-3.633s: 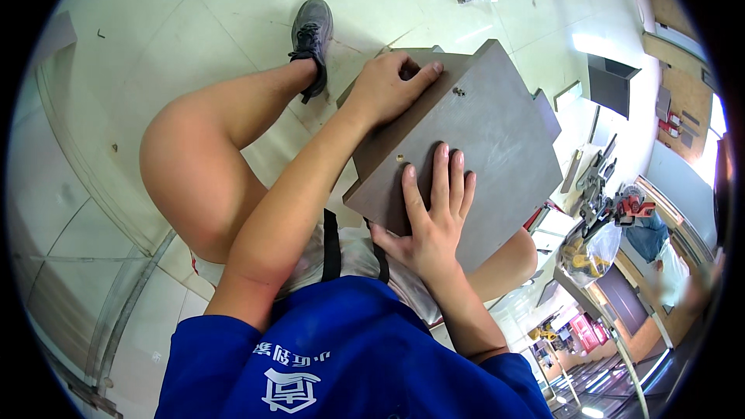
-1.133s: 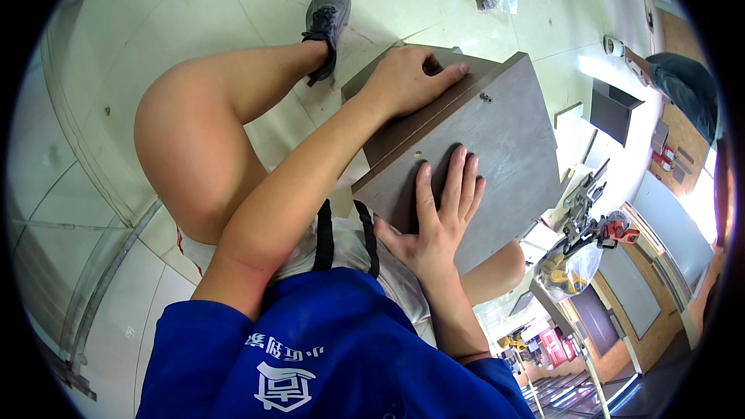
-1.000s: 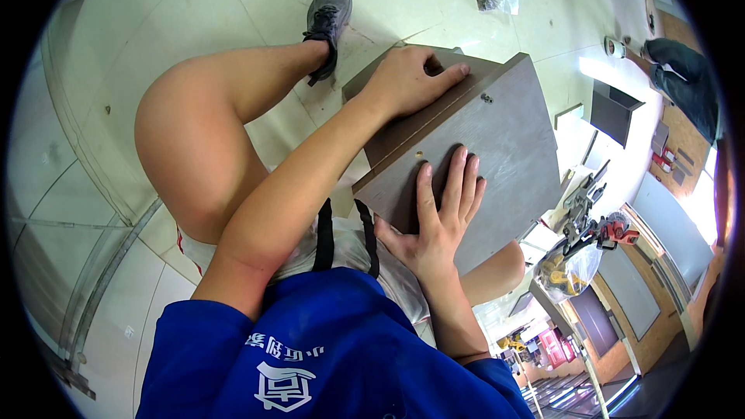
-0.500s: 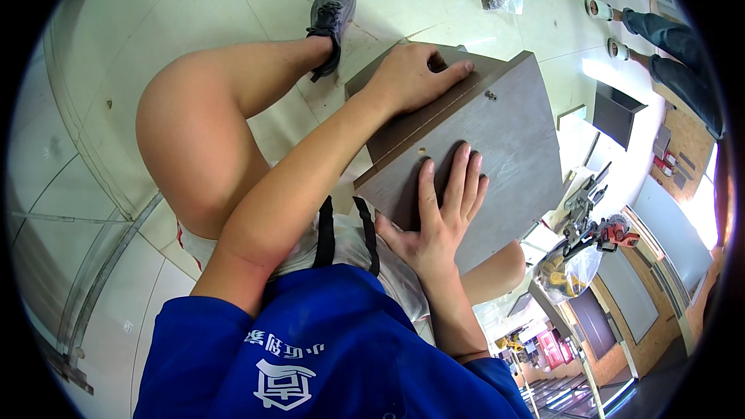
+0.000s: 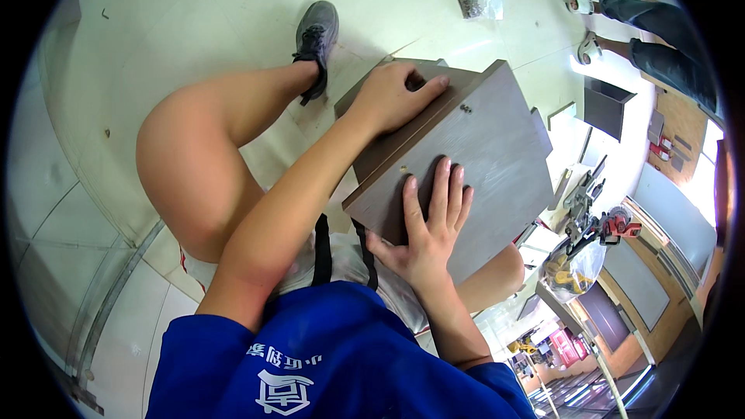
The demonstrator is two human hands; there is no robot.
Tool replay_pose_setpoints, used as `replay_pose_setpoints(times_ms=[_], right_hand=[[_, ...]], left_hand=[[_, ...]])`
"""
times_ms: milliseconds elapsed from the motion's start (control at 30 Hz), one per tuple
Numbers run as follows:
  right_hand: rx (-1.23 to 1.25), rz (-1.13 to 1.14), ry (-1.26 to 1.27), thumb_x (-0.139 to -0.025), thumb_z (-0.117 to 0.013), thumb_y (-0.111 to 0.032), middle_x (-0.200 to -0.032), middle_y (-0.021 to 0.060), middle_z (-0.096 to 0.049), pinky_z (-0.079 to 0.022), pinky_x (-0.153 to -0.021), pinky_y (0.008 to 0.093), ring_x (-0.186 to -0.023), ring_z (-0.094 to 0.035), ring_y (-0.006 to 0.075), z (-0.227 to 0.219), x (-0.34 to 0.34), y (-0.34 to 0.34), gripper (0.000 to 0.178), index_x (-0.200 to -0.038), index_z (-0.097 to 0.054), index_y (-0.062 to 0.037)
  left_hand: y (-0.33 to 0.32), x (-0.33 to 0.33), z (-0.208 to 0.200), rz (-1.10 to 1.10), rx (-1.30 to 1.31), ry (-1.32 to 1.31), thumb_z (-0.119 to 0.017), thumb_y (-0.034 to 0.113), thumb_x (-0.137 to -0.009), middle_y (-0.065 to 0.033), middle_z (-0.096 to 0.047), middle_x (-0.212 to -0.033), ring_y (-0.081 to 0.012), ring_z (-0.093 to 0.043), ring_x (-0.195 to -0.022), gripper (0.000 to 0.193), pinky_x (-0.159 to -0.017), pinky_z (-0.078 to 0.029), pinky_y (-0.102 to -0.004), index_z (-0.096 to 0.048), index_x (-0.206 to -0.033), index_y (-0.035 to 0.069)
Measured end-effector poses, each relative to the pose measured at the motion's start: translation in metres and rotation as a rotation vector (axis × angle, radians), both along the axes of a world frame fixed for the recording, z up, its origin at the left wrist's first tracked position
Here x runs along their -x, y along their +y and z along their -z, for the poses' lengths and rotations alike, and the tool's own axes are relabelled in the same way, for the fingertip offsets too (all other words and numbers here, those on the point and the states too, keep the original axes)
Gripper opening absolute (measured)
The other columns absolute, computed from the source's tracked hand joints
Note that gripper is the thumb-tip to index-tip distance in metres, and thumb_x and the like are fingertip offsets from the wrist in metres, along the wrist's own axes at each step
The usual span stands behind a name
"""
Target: The person sits on the floor and assembles a small wooden cabinet using a cordless drill. They align pre-drilled holes on multiple panels, insert screws, and tighten them to join the pieces together.
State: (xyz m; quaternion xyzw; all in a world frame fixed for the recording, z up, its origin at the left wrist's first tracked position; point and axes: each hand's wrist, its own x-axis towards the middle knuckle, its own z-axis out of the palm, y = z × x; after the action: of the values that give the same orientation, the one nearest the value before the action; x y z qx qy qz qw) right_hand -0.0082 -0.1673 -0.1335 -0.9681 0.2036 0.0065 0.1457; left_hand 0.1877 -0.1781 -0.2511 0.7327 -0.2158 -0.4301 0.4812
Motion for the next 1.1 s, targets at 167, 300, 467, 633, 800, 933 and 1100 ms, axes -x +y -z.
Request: replay_pose_setpoints(times_ms=[167, 300, 467, 633, 800, 933, 1100], right_hand=[[-0.068, 0.051, -0.014, -0.055, -0.082, -0.037, -0.154, 0.0293, -0.035, -0.019, -0.115, 0.0631, -0.144, -0.03, 0.0474, -0.004, -0.002, -0.001, 0.081, -0.13, -0.063, -0.0111], [-0.052, 0.013, 0.004, -0.06, -0.079, -0.041, -0.154, 0.0318, -0.033, -0.019, -0.115, 0.0623, -0.144, -0.03, 0.0499, -0.007, -0.003, -0.004, 0.083, -0.134, -0.059, -0.0081], [-0.059, 0.027, -0.019, -0.058, -0.08, -0.039, -0.154, 0.0313, -0.033, -0.019, -0.115, 0.0622, -0.144, -0.03, 0.0491, -0.009, -0.001, -0.005, 0.082, -0.132, -0.06, -0.0082], [-0.052, 0.033, -0.021, -0.058, -0.079, -0.038, -0.154, 0.0311, -0.033, -0.019, -0.115, 0.0622, -0.144, -0.03, 0.0494, -0.009, -0.002, -0.003, 0.081, -0.131, -0.061, -0.0072], [-0.061, 0.067, -0.027, -0.055, -0.083, -0.037, -0.155, 0.027, -0.036, -0.019, -0.116, 0.0604, -0.145, -0.032, 0.0448, -0.008, -0.005, 0.0, 0.082, -0.131, -0.063, -0.0138], [-0.061, 0.065, -0.026, -0.054, -0.083, -0.037, -0.155, 0.027, -0.036, -0.019, -0.116, 0.0604, -0.145, -0.031, 0.0445, -0.008, -0.004, 0.0, 0.084, -0.132, -0.062, -0.0141], [-0.062, 0.066, -0.031, -0.053, -0.084, -0.036, -0.155, 0.0273, -0.036, -0.018, -0.116, 0.0603, -0.145, -0.031, 0.0448, -0.009, -0.004, -0.001, 0.085, -0.132, -0.062, -0.0138]], left_hand=[[-0.004, 0.004, 0.007, -0.074, 0.049, -0.063, -0.064, 0.057, -0.087, -0.025, -0.071, -0.09, -0.0354, -0.07, -0.086, 0.065, -0.078, -0.053, -0.0402, -0.071, -0.091, -0.007], [-0.004, 0.005, 0.007, -0.069, 0.078, -0.065, -0.064, 0.053, -0.09, -0.0247, -0.07, -0.089, -0.0356, -0.069, -0.085, 0.06, -0.078, -0.053, -0.0408, -0.07, -0.09, -0.007], [-0.004, 0.008, 0.011, -0.084, 0.09, -0.06, -0.064, 0.049, -0.092, -0.0242, -0.071, -0.088, -0.0357, -0.069, -0.084, 0.055, -0.078, -0.053, -0.0412, -0.07, -0.091, -0.006], [-0.003, 0.005, 0.003, -0.084, 0.048, -0.031, -0.064, 0.051, -0.09, -0.0237, -0.071, -0.089, -0.0345, -0.07, -0.084, 0.057, -0.078, -0.053, -0.04, -0.07, -0.092, -0.006], [-0.001, 0.006, 0.006, -0.095, 0.059, -0.047, -0.064, 0.051, -0.09, -0.0234, -0.071, -0.087, -0.0345, -0.069, -0.082, 0.058, -0.076, -0.053, -0.0401, -0.07, -0.089, -0.006], [-0.001, 0.007, 0.007, -0.11, 0.076, -0.048, -0.064, 0.052, -0.089, -0.0233, -0.07, -0.085, -0.0343, -0.069, -0.08, 0.058, -0.075, -0.053, -0.0402, -0.07, -0.087, -0.007], [-0.003, 0.007, 0.006, -0.101, 0.058, -0.06, -0.065, 0.052, -0.089, -0.0234, -0.07, -0.085, -0.0339, -0.069, -0.08, 0.059, -0.075, -0.053, -0.04, -0.07, -0.087, -0.006]])
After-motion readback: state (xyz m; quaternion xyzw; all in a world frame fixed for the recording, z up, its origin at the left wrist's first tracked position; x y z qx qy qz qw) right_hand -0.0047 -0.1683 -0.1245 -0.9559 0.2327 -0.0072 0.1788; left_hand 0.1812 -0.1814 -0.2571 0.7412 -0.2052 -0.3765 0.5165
